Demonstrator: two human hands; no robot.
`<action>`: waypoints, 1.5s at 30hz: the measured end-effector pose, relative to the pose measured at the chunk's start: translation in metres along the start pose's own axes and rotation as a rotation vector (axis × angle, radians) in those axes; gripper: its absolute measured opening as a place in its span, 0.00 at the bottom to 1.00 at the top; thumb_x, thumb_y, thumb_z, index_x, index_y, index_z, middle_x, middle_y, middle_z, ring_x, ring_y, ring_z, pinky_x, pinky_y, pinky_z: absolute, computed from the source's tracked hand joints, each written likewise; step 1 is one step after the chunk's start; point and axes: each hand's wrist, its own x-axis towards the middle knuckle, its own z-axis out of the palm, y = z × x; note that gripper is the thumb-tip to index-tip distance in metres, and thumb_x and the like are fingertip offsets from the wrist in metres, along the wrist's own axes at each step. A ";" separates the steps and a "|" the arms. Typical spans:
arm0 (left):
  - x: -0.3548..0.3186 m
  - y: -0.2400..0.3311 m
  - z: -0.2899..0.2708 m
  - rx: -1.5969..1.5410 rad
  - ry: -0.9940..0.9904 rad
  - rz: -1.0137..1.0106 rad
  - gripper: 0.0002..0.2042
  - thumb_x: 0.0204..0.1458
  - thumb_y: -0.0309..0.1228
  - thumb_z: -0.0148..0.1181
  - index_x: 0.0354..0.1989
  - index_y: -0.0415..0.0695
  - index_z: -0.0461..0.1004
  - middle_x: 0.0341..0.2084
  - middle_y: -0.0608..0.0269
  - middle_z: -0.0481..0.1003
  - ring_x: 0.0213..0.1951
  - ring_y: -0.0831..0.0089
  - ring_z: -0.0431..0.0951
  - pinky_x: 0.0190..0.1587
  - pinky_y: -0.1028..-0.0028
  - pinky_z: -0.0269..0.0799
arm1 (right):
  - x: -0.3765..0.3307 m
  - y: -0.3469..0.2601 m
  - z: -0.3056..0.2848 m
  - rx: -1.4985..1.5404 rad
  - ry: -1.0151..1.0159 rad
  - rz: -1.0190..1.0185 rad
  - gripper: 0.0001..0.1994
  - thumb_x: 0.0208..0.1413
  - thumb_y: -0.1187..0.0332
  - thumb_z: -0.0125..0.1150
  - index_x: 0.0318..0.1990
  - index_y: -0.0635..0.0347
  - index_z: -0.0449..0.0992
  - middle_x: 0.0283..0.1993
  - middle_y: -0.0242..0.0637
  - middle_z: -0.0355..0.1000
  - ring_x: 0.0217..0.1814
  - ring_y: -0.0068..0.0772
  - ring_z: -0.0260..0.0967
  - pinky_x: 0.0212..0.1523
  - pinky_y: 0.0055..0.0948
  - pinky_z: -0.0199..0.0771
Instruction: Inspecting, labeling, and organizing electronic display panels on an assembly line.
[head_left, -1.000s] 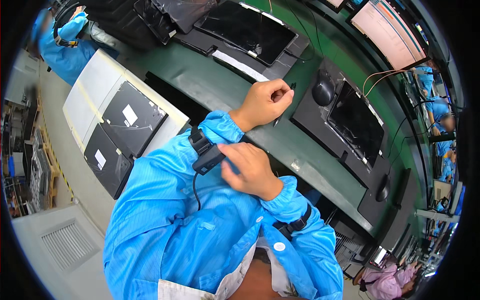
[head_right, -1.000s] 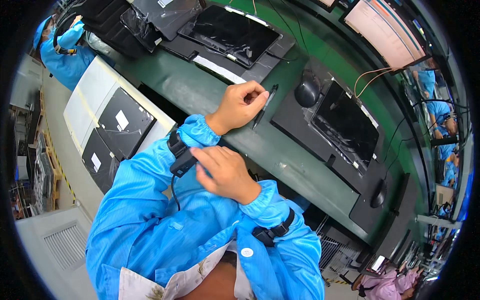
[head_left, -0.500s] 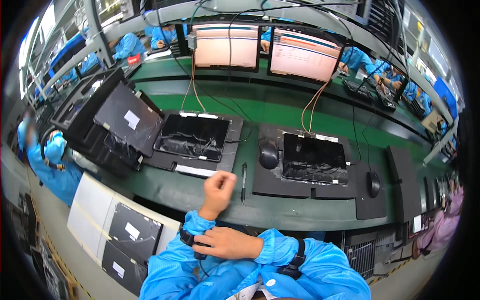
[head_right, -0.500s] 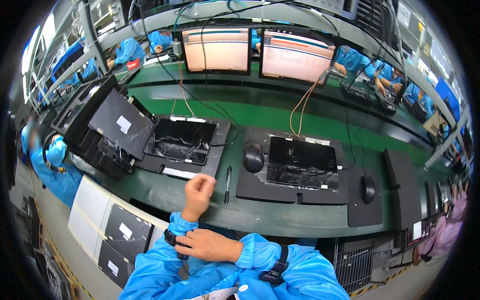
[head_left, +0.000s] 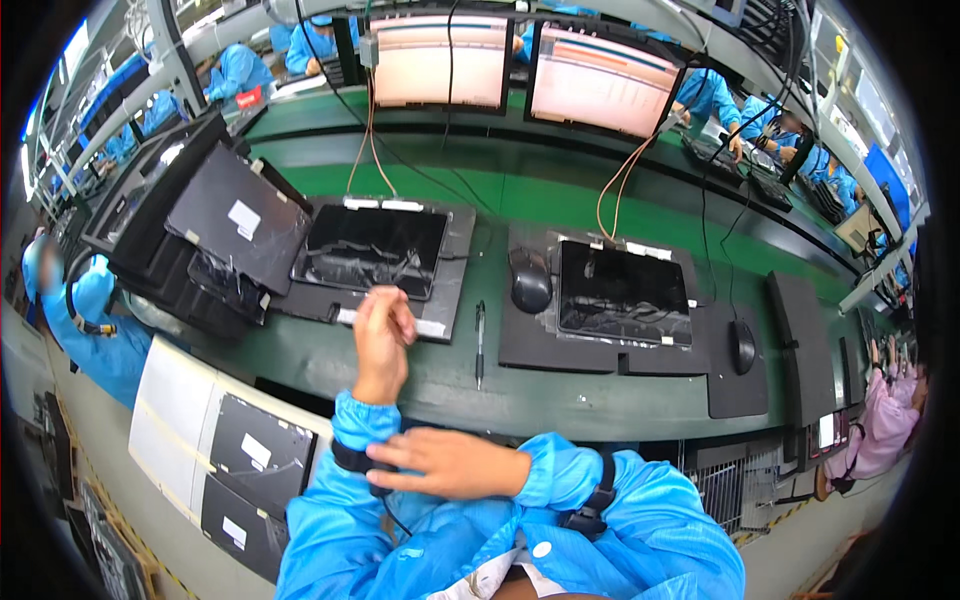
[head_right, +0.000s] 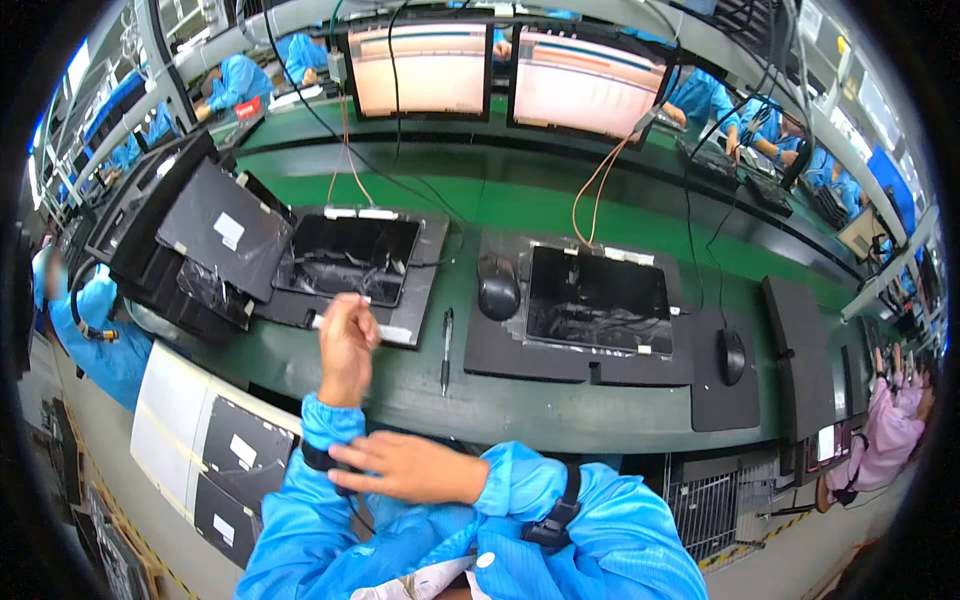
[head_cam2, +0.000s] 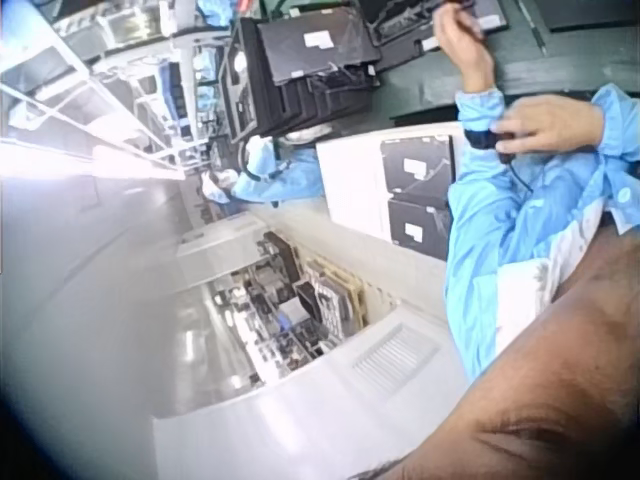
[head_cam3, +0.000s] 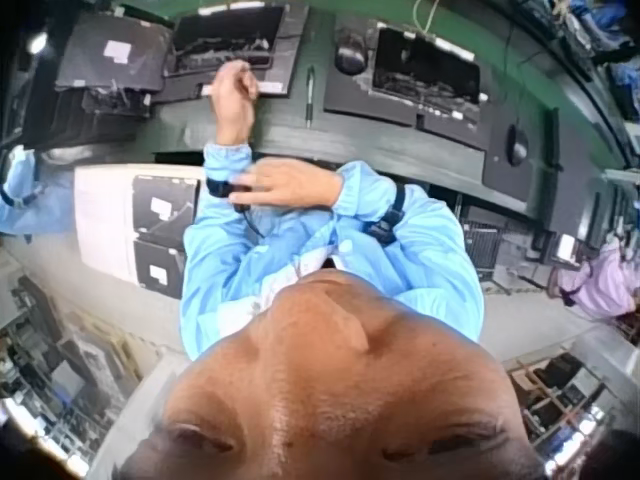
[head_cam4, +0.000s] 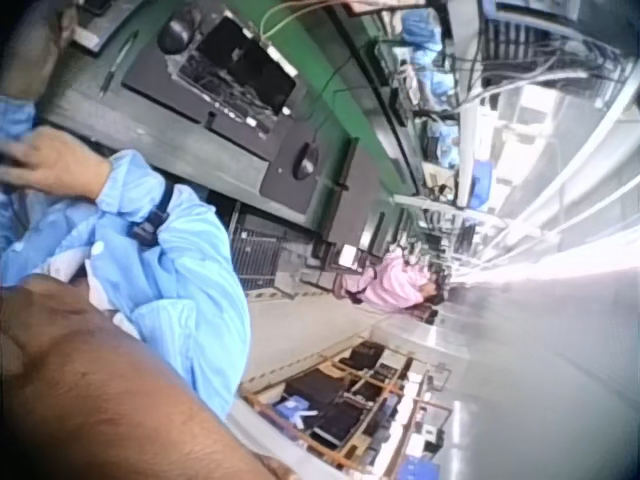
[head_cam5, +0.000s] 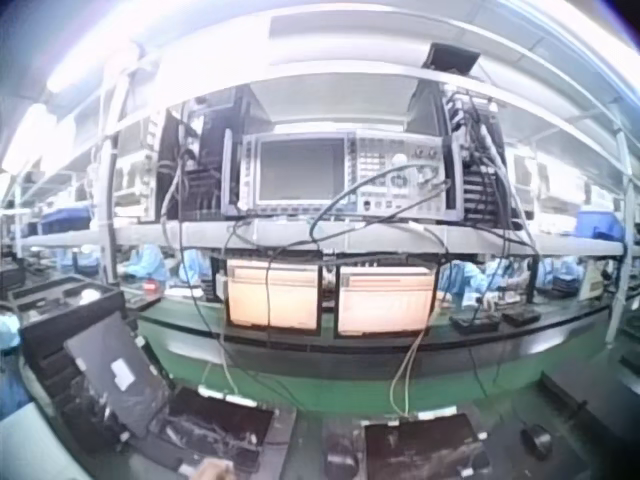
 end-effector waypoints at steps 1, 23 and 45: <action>0.004 0.003 -0.004 0.368 0.012 0.404 0.05 0.62 0.29 0.58 0.34 0.43 0.74 0.18 0.68 0.67 0.20 0.74 0.69 0.23 0.73 0.63 | -0.004 0.002 -0.010 0.034 0.025 0.063 0.29 0.53 0.69 0.62 0.65 0.59 0.69 0.65 0.49 0.69 0.58 0.47 0.73 0.55 0.44 0.77; -0.026 -0.017 -0.008 1.210 -0.146 0.800 0.10 0.53 0.22 0.67 0.22 0.40 0.73 0.10 0.65 0.62 0.13 0.76 0.60 0.18 0.71 0.54 | -0.119 0.067 -0.167 -0.527 0.433 0.620 0.08 0.52 0.69 0.70 0.39 0.58 0.80 0.30 0.37 0.72 0.33 0.42 0.72 0.33 0.38 0.72; -0.048 -0.161 0.216 1.478 -0.525 1.210 0.27 0.42 0.46 0.71 0.46 0.39 0.75 0.45 0.48 0.72 0.53 0.51 0.71 0.58 0.39 0.64 | -0.262 0.073 -0.332 -0.402 -0.128 1.198 0.05 0.59 0.76 0.61 0.40 0.64 0.72 0.27 0.38 0.68 0.26 0.28 0.65 0.30 0.29 0.66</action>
